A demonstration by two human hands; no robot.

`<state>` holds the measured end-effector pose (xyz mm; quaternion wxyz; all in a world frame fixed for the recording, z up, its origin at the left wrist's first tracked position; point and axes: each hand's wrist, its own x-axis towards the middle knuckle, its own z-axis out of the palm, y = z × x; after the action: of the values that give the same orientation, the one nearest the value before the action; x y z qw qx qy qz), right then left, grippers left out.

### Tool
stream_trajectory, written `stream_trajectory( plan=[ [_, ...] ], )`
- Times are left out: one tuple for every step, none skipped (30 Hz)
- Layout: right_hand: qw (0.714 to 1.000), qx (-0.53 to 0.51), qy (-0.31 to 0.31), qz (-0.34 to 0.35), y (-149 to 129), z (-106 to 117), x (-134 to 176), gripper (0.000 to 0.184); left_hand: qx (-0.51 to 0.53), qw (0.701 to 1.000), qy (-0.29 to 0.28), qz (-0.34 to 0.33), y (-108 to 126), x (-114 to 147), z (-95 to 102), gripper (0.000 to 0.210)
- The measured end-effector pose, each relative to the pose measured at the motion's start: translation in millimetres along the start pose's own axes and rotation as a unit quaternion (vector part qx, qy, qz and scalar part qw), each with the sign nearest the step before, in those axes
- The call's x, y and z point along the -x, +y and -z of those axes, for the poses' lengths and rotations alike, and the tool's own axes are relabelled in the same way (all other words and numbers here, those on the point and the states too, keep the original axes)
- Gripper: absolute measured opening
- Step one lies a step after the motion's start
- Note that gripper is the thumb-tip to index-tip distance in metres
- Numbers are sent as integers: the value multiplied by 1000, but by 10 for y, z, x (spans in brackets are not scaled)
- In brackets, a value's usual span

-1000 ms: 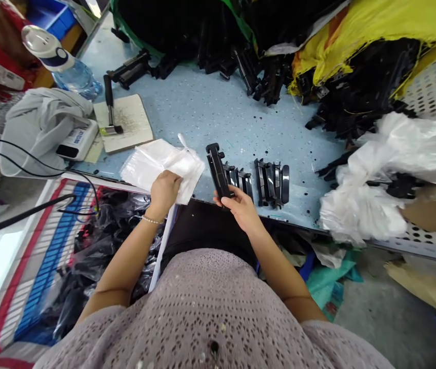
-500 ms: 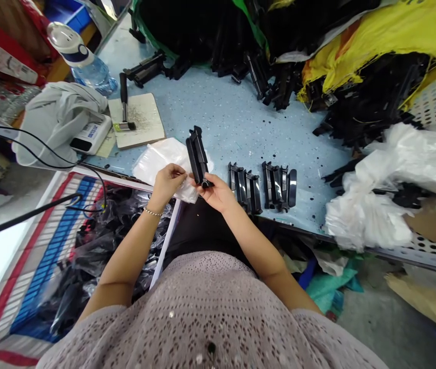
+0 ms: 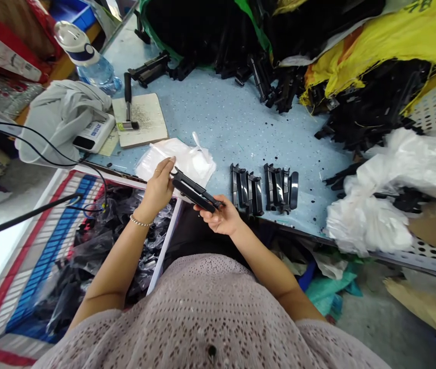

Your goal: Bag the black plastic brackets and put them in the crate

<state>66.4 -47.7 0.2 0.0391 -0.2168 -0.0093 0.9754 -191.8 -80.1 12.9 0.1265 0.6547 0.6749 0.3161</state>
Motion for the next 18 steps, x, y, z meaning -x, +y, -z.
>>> stream_trajectory(
  plan=[
    [1000, -14, 0, -1, -2, -5, -26, 51, -13, 1000, 18, -1, 12, 50, 20, 69],
    [1000, -24, 5, -1, -7, -21, -50, 51, -26, 999, 35, -4, 34, 99, 30, 68],
    [999, -30, 18, 4, -12, -46, -73, 50, -37, 998, 48, -12, 68, 145, 25, 67],
    [999, -30, 37, 15, -16, -77, -96, 47, -43, 997, 52, -27, 111, 190, 6, 66],
    [997, -23, 62, 36, -17, -110, -119, 44, -42, 997, 45, -50, 163, 233, -27, 65],
    [993, -9, 93, 69, -15, -144, -143, 38, -36, 996, 27, -79, 219, 274, -70, 66],
    [985, 13, 126, 115, -8, -174, -164, 31, -25, 993, 4, -111, 275, 312, -118, 67],
    [973, 41, 155, 166, 3, -200, -180, 25, -12, 990, -17, -141, 324, 346, -164, 68],
    [958, 69, 175, 214, 19, -221, -186, 20, 1, 987, -29, -160, 362, 373, -204, 69],
    [949, 91, 181, 243, 37, -238, -181, 18, 12, 986, -29, -166, 385, 394, -234, 70],
    [949, 101, 168, 245, 57, -251, -164, 19, 17, 987, -17, -160, 392, 408, -256, 71],
    [959, 96, 139, 226, 75, -260, -137, 24, 18, 989, 4, -145, 385, 418, -270, 71],
    [972, 77, 101, 195, 89, -266, -104, 30, 15, 992, 28, -124, 371, 428, -281, 72],
    [984, 51, 62, 161, 98, -270, -71, 36, 10, 994, 46, -104, 356, 439, -291, 72],
    [990, 27, 30, 133, 99, -269, -43, 42, 6, 995, 55, -86, 346, 454, -304, 73],
    [993, 14, 8, 114, 91, -266, -23, 45, 10, 996, 50, -76, 349, 474, -321, 73],
    [994, 15, 1, 106, 76, -259, -12, 45, 21, 996, 34, -74, 366, 497, -341, 72],
    [994, 30, 7, 104, 55, -249, -11, 43, 35, 996, 12, -77, 399, 521, -362, 70]
  ],
)
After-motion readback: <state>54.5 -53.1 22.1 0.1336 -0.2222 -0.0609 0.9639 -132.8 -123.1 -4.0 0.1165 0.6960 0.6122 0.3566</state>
